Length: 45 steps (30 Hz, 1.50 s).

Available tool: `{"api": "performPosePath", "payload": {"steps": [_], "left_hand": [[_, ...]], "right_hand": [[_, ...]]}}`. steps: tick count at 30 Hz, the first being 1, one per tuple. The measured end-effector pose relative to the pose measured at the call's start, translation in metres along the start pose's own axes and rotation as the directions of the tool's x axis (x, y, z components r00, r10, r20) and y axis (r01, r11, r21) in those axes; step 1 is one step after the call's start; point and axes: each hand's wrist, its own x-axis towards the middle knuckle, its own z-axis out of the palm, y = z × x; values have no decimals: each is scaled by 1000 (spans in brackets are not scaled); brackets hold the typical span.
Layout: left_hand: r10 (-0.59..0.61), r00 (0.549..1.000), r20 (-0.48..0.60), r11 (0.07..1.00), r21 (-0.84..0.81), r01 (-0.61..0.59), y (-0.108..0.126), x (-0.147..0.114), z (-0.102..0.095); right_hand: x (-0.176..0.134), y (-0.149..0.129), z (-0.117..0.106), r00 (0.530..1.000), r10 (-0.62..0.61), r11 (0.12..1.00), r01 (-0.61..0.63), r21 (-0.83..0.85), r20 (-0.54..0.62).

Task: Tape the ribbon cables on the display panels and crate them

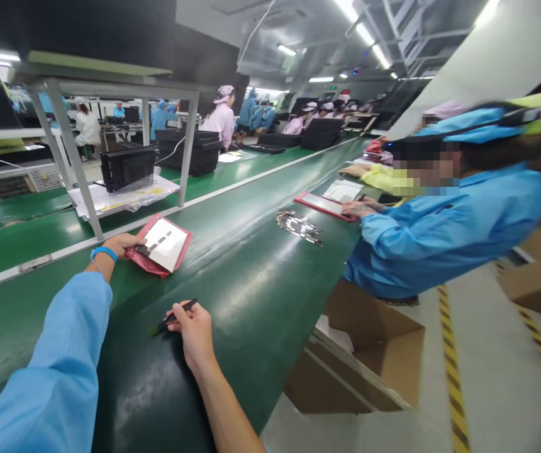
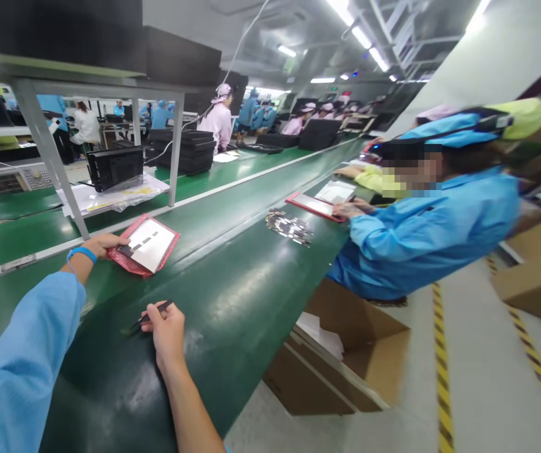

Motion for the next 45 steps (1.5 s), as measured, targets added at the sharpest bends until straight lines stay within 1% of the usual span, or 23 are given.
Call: {"api": "performPosePath", "payload": {"steps": [3, 6, 8, 9, 11, 14, 16, 18, 21, 24, 27, 30, 33, 35, 36, 37, 38, 39, 40, 41, 42, 43, 45], "left_hand": [[-13, 1000, 22, 992, -124, 16, 12, -29, 4], [37, 999, -10, 970, -238, -38, 19, -69, 3], [80, 996, -40, 951, -297, -89, 11, -105, -2], [98, 993, -58, 941, -318, -112, 3, -127, -4], [119, 988, -98, 927, -345, -145, -23, -174, -8], [114, 982, -154, 918, -362, -163, -79, -250, -3], [98, 979, -178, 916, -368, -159, -119, -296, 10], [79, 977, -199, 920, -363, -149, -153, -334, 28], [51, 971, -233, 946, -301, -122, -190, -372, 53], [10, 973, -232, 986, -161, -48, -212, -390, 64], [-34, 979, -202, 999, 14, 38, -223, -396, 65], [-35, 974, -224, 976, 203, 81, -225, -400, 63], [-10, 965, -262, 926, 361, 107, -220, -408, 67], [31, 946, -323, 874, 468, 131, -217, -416, 73], [95, 927, -362, 830, 543, 127, -217, -421, 77], [197, 903, -382, 770, 631, 99, -217, -425, 81], [321, 875, -362, 691, 721, 45, -219, -429, 84], [439, 848, -297, 601, 798, -32, -221, -432, 87], [524, 828, -202, 517, 847, -121, -224, -435, 89], [561, 821, -109, 460, 865, -200, -227, -437, 90], [567, 823, -33, 427, 866, -259, -231, -438, 90], [556, 831, 17, 413, 862, -294, -235, -438, 90], [534, 844, 48, 419, 852, -313, -241, -437, 87]], "right_hand": [[9, 6, -6, 1000, -11, 998, 12, 60, -17], [21, 3, -17, 998, -20, 988, 28, 154, -53], [28, -4, -27, 996, -36, 971, 56, 234, -86], [31, -9, -32, 994, -47, 959, 73, 275, -98], [34, -18, -41, 993, -67, 933, 98, 346, -101], [29, -27, -46, 996, -77, 908, 92, 410, -53], [20, -30, -44, 997, -73, 903, 69, 424, -7], [9, -31, -41, 997, -63, 908, 42, 416, 36], [-10, -30, -36, 995, -33, 931, -4, 364, 98], [-32, -26, -38, 988, 14, 963, -54, 264, 151], [-58, -25, -46, 979, 50, 986, -80, 147, 197], [-85, -26, -53, 964, 91, 995, -100, 24, 248], [-110, -30, -52, 939, 102, 990, -62, -129, 329], [-121, -32, -50, 925, 95, 978, -17, -209, 367], [-124, -33, -49, 923, 94, 972, -4, -236, 372], [-126, -34, -49, 922, 97, 966, 5, -260, 375], [-127, -34, -49, 920, 104, 959, 8, -283, 378], [-127, -34, -50, 917, 113, 953, 10, -303, 384], [-126, -33, -51, 912, 122, 947, 11, -320, 392], [-125, -33, -53, 907, 130, 942, 13, -335, 401], [-123, -32, -55, 903, 136, 937, 16, -349, 407], [-122, -31, -56, 903, 140, 932, 18, -361, 405], [-122, -30, -60, 917, 131, 925, 24, -379, 377]]}}
